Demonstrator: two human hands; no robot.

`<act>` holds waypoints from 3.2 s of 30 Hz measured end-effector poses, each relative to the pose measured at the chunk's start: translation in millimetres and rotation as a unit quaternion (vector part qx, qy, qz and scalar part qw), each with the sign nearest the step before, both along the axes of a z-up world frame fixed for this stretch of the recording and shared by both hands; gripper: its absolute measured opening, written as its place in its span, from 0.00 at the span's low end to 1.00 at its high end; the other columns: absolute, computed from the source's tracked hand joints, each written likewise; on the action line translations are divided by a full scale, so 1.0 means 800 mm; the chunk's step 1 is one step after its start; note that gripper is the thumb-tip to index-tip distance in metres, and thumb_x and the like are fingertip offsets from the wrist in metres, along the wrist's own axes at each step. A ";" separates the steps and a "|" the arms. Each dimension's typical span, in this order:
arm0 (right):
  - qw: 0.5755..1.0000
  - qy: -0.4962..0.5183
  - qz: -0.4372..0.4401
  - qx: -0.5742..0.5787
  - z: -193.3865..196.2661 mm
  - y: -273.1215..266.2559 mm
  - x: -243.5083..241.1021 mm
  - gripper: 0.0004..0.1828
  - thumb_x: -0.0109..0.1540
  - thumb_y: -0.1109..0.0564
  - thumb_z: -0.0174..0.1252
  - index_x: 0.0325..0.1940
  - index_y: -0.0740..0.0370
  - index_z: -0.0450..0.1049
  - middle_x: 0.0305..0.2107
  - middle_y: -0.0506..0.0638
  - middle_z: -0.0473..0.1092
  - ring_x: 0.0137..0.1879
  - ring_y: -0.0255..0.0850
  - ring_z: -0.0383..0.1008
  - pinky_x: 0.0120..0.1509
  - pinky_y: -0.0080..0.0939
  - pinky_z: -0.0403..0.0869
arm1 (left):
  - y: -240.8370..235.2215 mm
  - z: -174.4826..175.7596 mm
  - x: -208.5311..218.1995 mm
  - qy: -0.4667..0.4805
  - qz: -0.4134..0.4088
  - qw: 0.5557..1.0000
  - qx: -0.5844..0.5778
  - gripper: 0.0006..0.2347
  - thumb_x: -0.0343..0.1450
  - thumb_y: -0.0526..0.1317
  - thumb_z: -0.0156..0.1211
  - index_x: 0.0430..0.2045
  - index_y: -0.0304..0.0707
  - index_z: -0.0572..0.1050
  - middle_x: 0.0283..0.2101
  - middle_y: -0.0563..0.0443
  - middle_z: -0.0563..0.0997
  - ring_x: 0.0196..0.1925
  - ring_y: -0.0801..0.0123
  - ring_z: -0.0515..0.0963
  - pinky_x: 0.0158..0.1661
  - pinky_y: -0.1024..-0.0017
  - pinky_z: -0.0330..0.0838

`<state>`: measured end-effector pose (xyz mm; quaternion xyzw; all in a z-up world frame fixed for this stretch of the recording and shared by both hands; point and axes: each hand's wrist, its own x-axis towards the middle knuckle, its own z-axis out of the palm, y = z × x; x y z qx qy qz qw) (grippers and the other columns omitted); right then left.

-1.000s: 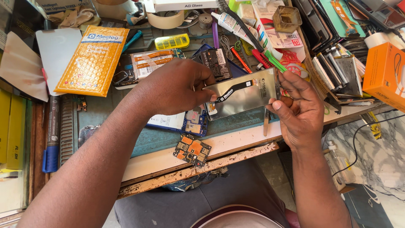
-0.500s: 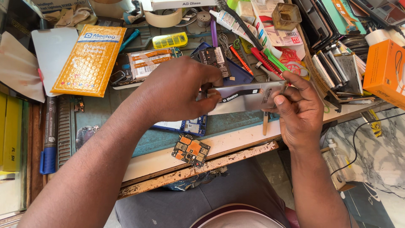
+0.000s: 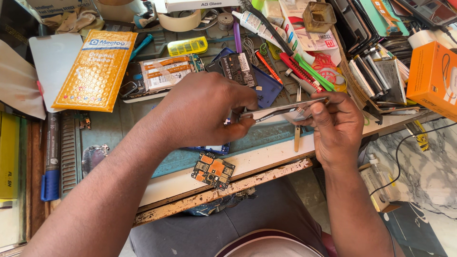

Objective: The person disassembles a smartphone, removes the battery and motherboard, cleans the internal frame with a cloth, and uses tweezers to adjust small components. The person handles the screen assembly and places parts on the workbench.

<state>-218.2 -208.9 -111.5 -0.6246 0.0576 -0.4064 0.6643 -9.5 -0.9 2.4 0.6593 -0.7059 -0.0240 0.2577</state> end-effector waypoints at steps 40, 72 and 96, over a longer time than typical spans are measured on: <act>0.998 -0.038 0.038 0.029 -0.003 -0.008 -0.007 0.14 0.74 0.64 0.54 0.64 0.73 0.71 0.44 0.57 0.76 0.45 0.40 0.79 0.50 0.38 0.80 | 0.001 -0.005 0.012 0.058 0.062 0.996 0.010 0.06 0.68 0.41 0.64 0.32 0.41 0.80 0.23 0.48 0.83 0.28 0.56 0.85 0.31 0.56 0.75; 0.997 -0.024 0.072 0.015 -0.006 -0.012 -0.011 0.15 0.70 0.62 0.65 0.57 0.74 0.74 0.41 0.58 0.78 0.43 0.36 0.80 0.53 0.33 0.79 | -0.003 -0.012 0.013 0.030 0.133 0.988 0.077 0.09 0.72 0.45 0.57 0.35 0.42 0.79 0.25 0.43 0.82 0.34 0.47 0.83 0.34 0.49 0.73; 0.997 -0.037 0.059 0.015 0.008 0.003 -0.004 0.21 0.69 0.69 0.66 0.65 0.72 0.70 0.47 0.59 0.77 0.51 0.37 0.79 0.62 0.34 0.78 | 0.000 -0.016 0.031 0.125 0.041 0.979 -0.155 0.11 0.76 0.42 0.65 0.50 0.40 0.78 0.30 0.54 0.84 0.29 0.68 0.85 0.33 0.66 0.76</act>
